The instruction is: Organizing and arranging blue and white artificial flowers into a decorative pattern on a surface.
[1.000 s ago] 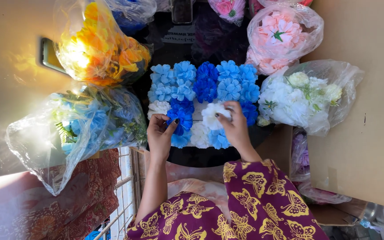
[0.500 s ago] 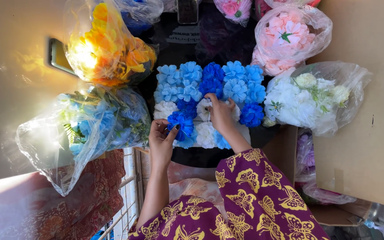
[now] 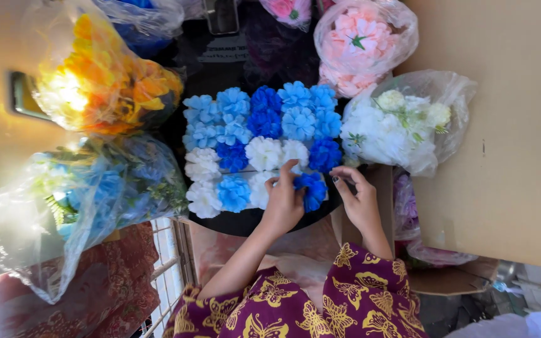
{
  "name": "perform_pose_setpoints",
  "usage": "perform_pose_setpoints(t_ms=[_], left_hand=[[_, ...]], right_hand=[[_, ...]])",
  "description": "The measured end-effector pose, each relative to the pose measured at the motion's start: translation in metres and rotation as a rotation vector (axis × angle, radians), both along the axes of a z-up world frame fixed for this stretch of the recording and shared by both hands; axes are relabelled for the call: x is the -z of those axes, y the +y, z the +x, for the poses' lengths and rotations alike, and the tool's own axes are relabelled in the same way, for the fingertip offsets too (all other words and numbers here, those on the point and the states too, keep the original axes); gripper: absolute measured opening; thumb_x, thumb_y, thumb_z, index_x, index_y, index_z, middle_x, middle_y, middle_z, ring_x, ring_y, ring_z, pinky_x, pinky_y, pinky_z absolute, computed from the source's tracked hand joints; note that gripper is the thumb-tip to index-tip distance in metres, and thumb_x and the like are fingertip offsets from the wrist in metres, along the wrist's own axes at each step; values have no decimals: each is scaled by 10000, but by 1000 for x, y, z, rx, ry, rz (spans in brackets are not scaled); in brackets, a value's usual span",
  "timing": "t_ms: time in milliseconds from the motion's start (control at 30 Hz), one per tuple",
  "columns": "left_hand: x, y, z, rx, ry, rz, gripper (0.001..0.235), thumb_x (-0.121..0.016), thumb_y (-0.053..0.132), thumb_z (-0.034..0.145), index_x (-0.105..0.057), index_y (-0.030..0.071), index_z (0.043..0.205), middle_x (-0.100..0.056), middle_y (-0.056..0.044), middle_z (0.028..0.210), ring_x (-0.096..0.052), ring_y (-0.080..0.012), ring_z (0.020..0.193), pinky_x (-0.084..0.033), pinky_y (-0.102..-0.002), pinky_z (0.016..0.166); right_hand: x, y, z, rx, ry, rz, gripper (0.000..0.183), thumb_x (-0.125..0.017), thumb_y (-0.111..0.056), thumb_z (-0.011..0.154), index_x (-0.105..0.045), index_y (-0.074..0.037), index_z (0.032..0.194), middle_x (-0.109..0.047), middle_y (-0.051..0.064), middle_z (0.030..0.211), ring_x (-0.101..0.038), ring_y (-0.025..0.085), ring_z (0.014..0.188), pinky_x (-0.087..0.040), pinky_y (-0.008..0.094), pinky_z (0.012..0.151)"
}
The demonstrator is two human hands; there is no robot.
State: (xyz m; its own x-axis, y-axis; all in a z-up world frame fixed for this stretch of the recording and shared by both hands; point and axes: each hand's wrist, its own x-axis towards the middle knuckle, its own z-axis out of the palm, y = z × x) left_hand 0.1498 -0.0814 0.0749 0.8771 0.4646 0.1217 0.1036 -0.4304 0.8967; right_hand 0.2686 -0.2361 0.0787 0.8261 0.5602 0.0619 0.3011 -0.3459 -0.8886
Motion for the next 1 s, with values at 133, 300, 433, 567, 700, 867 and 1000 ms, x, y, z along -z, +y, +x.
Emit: perform_pose_setpoints(t_ms=[133, 300, 433, 567, 700, 867, 1000], left_hand=[[27, -20, 30, 98, 30, 79, 711, -626, -133, 878, -321, 28, 1500, -711, -225, 1002, -649, -415, 995, -231, -696, 1061], [57, -24, 49, 58, 84, 331, 790, -531, -270, 770, -350, 0, 1491, -595, -63, 689, -578, -292, 740, -297, -662, 1023], [59, -27, 55, 27, 132, 348, 768, -541, -263, 719, -421, 23, 1421, -582, -48, 648, -592, -287, 706, -327, -663, 1011], [55, -36, 57, -12, 215, 481, 736, -628, -225, 724, -453, 62, 1379, -663, -96, 719, -644, -316, 789, -315, -661, 997], [45, -31, 48, 13, 116, 473, 673, -632, -168, 766, -487, 100, 1366, -656, -98, 743, -651, -332, 805, -318, -676, 976], [15, -4, -1, -178, -123, 622, 296, -741, 79, 871, -662, 161, 1144, -653, -71, 1081, -602, -292, 1090, -338, -571, 960], [26, 32, -60, -513, -108, 542, 273, -760, 83, 832, -708, 184, 1080, -640, -70, 1237, -606, -327, 1167, -422, -458, 913]], right_hand=[[23, -29, -8, 63, 126, -26, 195, -658, -110, 995, -735, -125, 1173, -759, 83, 1129, -707, 282, 1115, -543, 433, 968], [27, -39, -11, 82, 191, -40, 226, -673, -163, 1004, -722, -64, 1201, -717, 167, 1177, -642, 367, 1212, -514, 494, 999], [16, -32, -5, 55, 141, -75, 226, -668, -158, 1010, -715, -83, 1219, -706, 142, 1201, -628, 359, 1223, -502, 498, 1019], [5, -23, -7, 33, -29, -157, 211, -691, -163, 993, -708, -110, 1197, -705, 91, 1171, -638, 311, 1172, -525, 473, 990], [-1, -14, -17, 4, -176, -152, 192, -684, -135, 992, -704, -131, 1183, -687, 58, 1139, -641, 294, 1130, -557, 473, 923], [-12, -6, -28, -17, -243, -110, 181, -671, -107, 992, -711, -138, 1165, -692, 45, 1108, -650, 293, 1105, -571, 439, 908], [-13, 12, -35, -94, -375, 22, 186, -698, -73, 958, -740, -158, 1118, -702, 26, 1040, -679, 249, 1016, -591, 351, 843]])
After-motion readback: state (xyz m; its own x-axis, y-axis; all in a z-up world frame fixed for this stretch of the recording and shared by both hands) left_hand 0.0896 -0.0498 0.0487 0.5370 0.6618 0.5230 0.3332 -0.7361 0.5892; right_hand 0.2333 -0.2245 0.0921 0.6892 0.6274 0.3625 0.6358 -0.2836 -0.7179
